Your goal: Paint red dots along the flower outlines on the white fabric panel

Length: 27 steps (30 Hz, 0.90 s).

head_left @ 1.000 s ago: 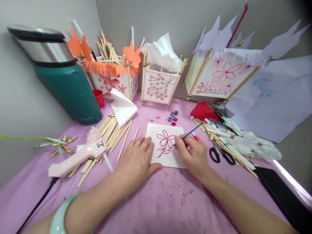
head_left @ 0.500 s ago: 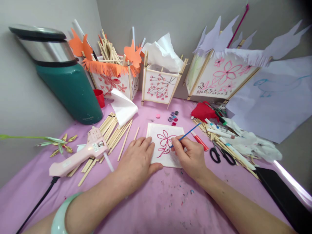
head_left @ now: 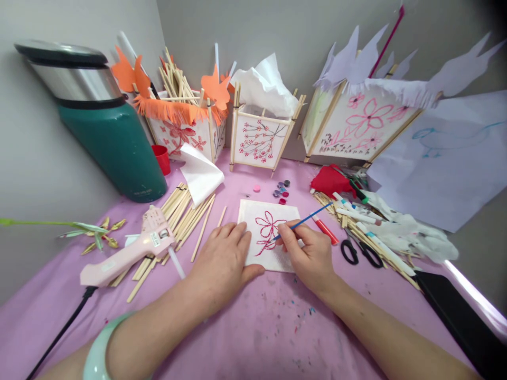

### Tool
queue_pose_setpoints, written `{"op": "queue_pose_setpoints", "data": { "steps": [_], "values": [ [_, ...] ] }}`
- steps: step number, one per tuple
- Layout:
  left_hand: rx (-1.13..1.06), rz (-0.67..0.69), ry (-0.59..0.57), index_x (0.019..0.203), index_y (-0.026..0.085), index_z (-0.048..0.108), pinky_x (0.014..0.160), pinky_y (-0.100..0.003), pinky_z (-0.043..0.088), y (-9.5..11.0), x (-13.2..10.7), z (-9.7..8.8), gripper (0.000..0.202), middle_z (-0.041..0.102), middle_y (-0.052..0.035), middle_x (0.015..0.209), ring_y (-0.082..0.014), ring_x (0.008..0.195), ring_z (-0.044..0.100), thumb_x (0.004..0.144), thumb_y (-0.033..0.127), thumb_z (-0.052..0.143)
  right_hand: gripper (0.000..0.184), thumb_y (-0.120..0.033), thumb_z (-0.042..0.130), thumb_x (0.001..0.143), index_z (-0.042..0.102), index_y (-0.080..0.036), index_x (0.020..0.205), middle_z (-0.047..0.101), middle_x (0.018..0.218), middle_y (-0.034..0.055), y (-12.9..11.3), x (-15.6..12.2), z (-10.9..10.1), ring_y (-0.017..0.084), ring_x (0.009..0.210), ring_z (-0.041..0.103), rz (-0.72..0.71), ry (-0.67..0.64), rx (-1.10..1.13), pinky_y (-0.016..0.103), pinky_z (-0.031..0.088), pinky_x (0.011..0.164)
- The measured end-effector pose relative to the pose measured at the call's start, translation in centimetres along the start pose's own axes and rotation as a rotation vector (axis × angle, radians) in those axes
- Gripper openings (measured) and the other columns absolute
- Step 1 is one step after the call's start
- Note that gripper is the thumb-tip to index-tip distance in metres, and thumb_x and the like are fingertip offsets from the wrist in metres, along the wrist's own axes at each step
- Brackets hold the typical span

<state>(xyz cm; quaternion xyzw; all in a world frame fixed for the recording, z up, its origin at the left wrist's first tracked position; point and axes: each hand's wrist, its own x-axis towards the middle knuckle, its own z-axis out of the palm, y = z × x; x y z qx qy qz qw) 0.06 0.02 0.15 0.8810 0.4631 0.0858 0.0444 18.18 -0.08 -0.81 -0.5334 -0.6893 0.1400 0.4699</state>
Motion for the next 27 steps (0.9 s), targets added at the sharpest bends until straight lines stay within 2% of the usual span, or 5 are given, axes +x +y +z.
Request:
{"op": "queue_pose_setpoints", "data": {
  "steps": [7, 15, 27],
  "values": [
    [0.003, 0.006, 0.017, 0.120, 0.013, 0.053, 0.098, -0.048, 0.035, -0.04, -0.05, 0.09, 0.056, 0.050, -0.0162, 0.132, -0.0329, 0.121, 0.042, 0.081, 0.054, 0.054, 0.033, -0.029, 0.051, 0.088, 0.052, -0.019, 0.057, 0.062, 0.062, -0.0006, -0.01, 0.00, 0.01, 0.009, 0.051, 0.055, -0.001, -0.012, -0.030, 0.022, 0.041, 0.050],
    [-0.005, 0.007, 0.015, 0.118, 0.014, 0.053, 0.098, -0.048, 0.035, -0.06, 0.02, 0.04, 0.054, 0.050, -0.0160, 0.131, -0.0324, 0.121, 0.042, 0.081, 0.053, 0.055, 0.029, -0.031, 0.052, 0.088, 0.057, -0.019, 0.062, 0.061, 0.058, -0.0012, 0.09, -0.19, -0.15, 0.009, 0.048, 0.054, 0.004, -0.032, -0.058, 0.022, 0.040, 0.048],
    [-0.006, 0.002, 0.005, 0.118, 0.013, 0.054, 0.098, -0.048, 0.035, -0.03, 0.02, -0.06, 0.055, 0.050, -0.0169, 0.132, -0.0332, 0.120, 0.043, 0.081, 0.053, 0.055, 0.032, -0.030, 0.053, 0.087, 0.056, -0.018, 0.057, 0.060, 0.055, -0.0011, 0.46, 0.28, -0.66, 0.008, 0.045, 0.049, 0.017, 0.006, -0.125, 0.022, 0.036, 0.046]
  ]
}}
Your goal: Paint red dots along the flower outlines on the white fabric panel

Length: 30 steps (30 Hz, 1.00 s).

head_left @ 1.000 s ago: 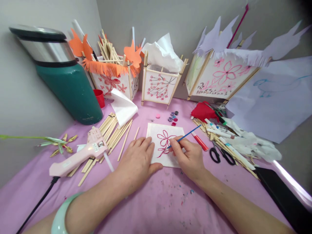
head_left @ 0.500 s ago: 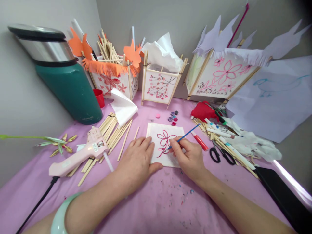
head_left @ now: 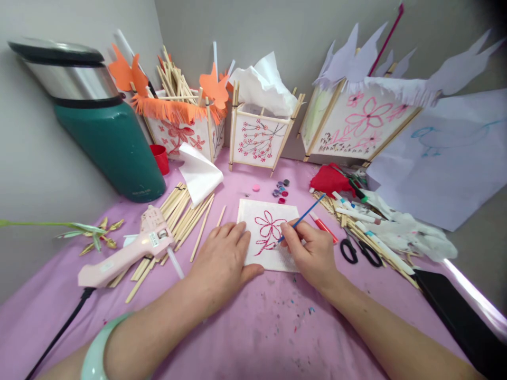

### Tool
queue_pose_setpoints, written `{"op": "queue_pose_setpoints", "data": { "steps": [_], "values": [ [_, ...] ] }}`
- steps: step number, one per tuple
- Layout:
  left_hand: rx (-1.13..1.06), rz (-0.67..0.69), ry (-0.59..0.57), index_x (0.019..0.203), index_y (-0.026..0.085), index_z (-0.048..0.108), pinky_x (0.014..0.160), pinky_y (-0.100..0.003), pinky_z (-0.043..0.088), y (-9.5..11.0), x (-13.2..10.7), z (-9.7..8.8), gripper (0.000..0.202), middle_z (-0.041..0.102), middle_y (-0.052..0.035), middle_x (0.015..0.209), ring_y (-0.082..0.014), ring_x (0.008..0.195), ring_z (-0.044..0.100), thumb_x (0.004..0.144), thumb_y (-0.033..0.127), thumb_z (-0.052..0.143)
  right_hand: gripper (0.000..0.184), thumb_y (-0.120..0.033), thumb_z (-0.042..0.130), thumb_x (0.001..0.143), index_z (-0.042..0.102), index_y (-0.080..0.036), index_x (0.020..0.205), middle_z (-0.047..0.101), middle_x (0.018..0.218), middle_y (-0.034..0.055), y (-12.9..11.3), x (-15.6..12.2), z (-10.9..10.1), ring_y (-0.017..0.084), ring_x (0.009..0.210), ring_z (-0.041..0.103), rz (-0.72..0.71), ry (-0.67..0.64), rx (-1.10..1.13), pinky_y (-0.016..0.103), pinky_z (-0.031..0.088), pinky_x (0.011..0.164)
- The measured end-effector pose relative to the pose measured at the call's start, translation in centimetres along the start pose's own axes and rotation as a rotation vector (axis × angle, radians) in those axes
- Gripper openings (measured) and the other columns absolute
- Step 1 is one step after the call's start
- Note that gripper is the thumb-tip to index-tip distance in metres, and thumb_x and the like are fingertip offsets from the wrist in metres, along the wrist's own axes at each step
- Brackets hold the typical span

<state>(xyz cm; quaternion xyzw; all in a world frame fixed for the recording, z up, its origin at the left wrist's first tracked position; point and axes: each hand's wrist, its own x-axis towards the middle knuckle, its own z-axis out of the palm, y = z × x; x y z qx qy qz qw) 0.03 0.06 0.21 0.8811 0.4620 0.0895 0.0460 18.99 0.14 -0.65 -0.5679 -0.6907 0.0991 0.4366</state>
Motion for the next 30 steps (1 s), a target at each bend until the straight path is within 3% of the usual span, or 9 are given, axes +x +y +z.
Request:
{"op": "queue_pose_setpoints", "data": {
  "steps": [30],
  "values": [
    [0.001, 0.002, -0.012, 0.118, 0.012, 0.054, 0.099, -0.049, 0.035, -0.06, 0.09, 0.07, 0.055, 0.048, -0.0169, 0.133, -0.0335, 0.121, 0.042, 0.082, 0.053, 0.053, 0.025, -0.026, 0.053, 0.087, 0.059, -0.018, 0.064, 0.062, 0.061, 0.0002, 0.64, 0.23, -0.40, 0.009, 0.050, 0.052, -0.140, 0.094, -0.078, 0.023, 0.037, 0.052]
  ]
}}
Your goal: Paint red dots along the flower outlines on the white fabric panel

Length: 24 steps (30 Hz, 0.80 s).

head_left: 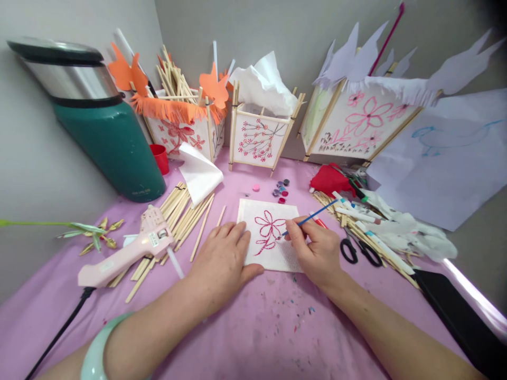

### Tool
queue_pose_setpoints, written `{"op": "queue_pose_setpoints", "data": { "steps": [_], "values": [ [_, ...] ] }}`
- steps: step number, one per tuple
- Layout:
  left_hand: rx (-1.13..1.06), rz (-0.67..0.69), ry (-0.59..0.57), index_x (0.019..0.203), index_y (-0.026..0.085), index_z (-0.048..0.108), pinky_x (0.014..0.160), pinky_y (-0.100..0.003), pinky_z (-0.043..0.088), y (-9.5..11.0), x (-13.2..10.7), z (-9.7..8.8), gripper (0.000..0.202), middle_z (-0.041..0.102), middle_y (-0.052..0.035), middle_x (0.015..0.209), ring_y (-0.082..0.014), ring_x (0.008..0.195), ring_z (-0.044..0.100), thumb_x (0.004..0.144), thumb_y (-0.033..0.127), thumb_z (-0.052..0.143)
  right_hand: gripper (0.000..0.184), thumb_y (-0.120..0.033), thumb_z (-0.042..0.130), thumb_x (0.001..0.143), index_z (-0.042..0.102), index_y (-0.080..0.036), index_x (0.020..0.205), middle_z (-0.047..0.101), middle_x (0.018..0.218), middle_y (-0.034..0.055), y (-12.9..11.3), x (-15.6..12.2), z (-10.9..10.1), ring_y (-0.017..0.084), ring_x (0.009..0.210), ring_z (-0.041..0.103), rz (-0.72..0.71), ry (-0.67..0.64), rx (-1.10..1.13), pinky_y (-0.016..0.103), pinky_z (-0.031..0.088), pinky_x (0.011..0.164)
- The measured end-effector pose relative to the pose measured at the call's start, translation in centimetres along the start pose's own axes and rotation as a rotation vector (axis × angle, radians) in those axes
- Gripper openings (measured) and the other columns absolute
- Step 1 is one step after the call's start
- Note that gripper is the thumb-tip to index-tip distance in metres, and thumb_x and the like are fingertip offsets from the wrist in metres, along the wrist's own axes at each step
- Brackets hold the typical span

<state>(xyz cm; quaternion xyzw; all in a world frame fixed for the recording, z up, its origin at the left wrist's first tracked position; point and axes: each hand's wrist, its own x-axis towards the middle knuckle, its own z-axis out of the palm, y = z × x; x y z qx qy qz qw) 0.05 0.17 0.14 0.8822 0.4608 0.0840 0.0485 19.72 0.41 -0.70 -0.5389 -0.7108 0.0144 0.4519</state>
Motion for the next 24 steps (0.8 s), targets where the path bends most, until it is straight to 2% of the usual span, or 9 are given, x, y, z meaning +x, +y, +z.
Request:
{"op": "queue_pose_setpoints", "data": {
  "steps": [8, 24],
  "values": [
    [-0.001, -0.008, -0.009, 0.119, 0.012, 0.054, 0.099, -0.049, 0.035, 0.00, 0.03, -0.01, 0.056, 0.048, -0.0167, 0.133, -0.0337, 0.121, 0.042, 0.081, 0.054, 0.054, 0.026, -0.024, 0.052, 0.087, 0.057, -0.017, 0.062, 0.061, 0.059, 0.0006, -0.25, -0.01, -0.02, 0.009, 0.049, 0.051, -0.034, -0.021, -0.004, 0.024, 0.036, 0.052],
    [0.002, -0.005, -0.014, 0.120, 0.012, 0.053, 0.100, -0.049, 0.034, 0.06, 0.01, 0.09, 0.057, 0.048, -0.0168, 0.133, -0.0336, 0.122, 0.041, 0.081, 0.054, 0.054, 0.029, -0.026, 0.052, 0.088, 0.058, -0.017, 0.061, 0.062, 0.062, 0.0005, -0.88, -0.23, 0.53, 0.009, 0.050, 0.053, 0.040, -0.075, 0.106, 0.022, 0.038, 0.050]
  ]
}}
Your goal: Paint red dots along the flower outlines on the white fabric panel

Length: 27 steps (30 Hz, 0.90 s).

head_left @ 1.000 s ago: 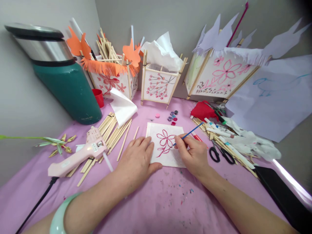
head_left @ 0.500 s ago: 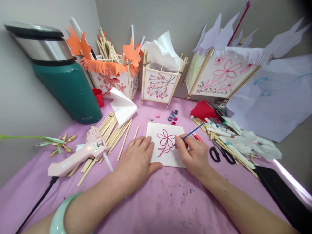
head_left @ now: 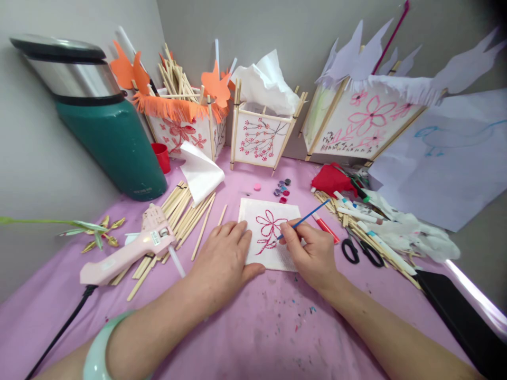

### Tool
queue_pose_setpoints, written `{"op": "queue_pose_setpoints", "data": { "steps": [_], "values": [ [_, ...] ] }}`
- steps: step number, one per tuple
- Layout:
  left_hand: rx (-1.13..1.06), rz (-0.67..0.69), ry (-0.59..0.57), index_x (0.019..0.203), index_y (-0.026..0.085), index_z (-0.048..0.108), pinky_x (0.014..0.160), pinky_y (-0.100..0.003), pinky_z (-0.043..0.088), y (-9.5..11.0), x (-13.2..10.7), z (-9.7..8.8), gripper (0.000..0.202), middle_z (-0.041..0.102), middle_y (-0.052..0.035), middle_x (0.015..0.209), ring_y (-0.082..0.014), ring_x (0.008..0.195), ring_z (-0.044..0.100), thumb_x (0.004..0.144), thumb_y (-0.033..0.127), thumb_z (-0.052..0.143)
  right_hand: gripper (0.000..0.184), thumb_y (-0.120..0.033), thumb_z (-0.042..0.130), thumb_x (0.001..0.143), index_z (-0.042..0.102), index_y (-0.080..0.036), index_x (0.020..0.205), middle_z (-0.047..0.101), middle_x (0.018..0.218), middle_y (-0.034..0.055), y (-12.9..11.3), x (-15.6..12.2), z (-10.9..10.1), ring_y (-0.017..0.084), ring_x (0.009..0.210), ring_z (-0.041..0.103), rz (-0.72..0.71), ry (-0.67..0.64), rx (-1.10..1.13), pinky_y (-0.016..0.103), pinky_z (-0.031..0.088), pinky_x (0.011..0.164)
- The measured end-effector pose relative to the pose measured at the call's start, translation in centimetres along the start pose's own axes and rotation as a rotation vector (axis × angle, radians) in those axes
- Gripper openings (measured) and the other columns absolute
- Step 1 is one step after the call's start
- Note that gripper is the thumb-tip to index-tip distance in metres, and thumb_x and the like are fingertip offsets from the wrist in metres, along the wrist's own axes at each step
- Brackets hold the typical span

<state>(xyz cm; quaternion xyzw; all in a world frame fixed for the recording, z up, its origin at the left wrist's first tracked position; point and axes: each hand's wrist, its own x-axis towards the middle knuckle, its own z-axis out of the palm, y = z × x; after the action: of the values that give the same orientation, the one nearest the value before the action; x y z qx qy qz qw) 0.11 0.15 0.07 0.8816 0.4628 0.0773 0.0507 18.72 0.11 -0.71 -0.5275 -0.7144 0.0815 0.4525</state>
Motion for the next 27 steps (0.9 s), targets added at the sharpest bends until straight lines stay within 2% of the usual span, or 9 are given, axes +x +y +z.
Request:
{"op": "queue_pose_setpoints", "data": {
  "steps": [9, 20, 24, 27],
  "values": [
    [0.012, 0.001, 0.010, 0.119, 0.012, 0.054, 0.099, -0.048, 0.035, 0.0, 0.1, 0.0, 0.056, 0.049, -0.0165, 0.132, -0.0331, 0.121, 0.042, 0.081, 0.054, 0.054, 0.032, -0.027, 0.051, 0.088, 0.053, -0.018, 0.057, 0.060, 0.060, -0.0007, -0.2, -0.1, 0.4, 0.008, 0.050, 0.052, 0.028, -0.021, 0.038, 0.022, 0.038, 0.049],
    [0.012, 0.000, 0.011, 0.120, 0.012, 0.053, 0.099, -0.048, 0.035, -0.1, 0.1, 0.0, 0.057, 0.049, -0.0167, 0.132, -0.0332, 0.121, 0.042, 0.081, 0.053, 0.054, 0.031, -0.028, 0.052, 0.088, 0.054, -0.018, 0.058, 0.063, 0.065, -0.0001, -0.4, -0.3, 0.4, 0.009, 0.054, 0.056, 0.051, -0.052, 0.124, 0.022, 0.041, 0.052],
    [-0.006, 0.001, 0.009, 0.117, 0.012, 0.054, 0.099, -0.049, 0.035, 0.0, 0.1, -0.2, 0.055, 0.049, -0.0171, 0.132, -0.0335, 0.121, 0.042, 0.081, 0.053, 0.055, 0.027, -0.031, 0.053, 0.087, 0.058, -0.018, 0.065, 0.063, 0.061, -0.0004, -0.3, 0.0, -0.1, 0.010, 0.052, 0.056, 0.140, 0.012, 0.171, 0.023, 0.043, 0.052],
    [-0.039, 0.020, 0.035, 0.115, 0.014, 0.056, 0.097, -0.049, 0.036, -0.2, -0.1, -0.3, 0.052, 0.051, -0.0157, 0.130, -0.0331, 0.119, 0.043, 0.080, 0.053, 0.057, 0.027, -0.036, 0.054, 0.086, 0.059, -0.017, 0.067, 0.062, 0.057, -0.0007, 0.1, 0.2, -0.5, 0.010, 0.048, 0.054, 0.271, 0.082, 0.228, 0.022, 0.042, 0.049]
  ]
}}
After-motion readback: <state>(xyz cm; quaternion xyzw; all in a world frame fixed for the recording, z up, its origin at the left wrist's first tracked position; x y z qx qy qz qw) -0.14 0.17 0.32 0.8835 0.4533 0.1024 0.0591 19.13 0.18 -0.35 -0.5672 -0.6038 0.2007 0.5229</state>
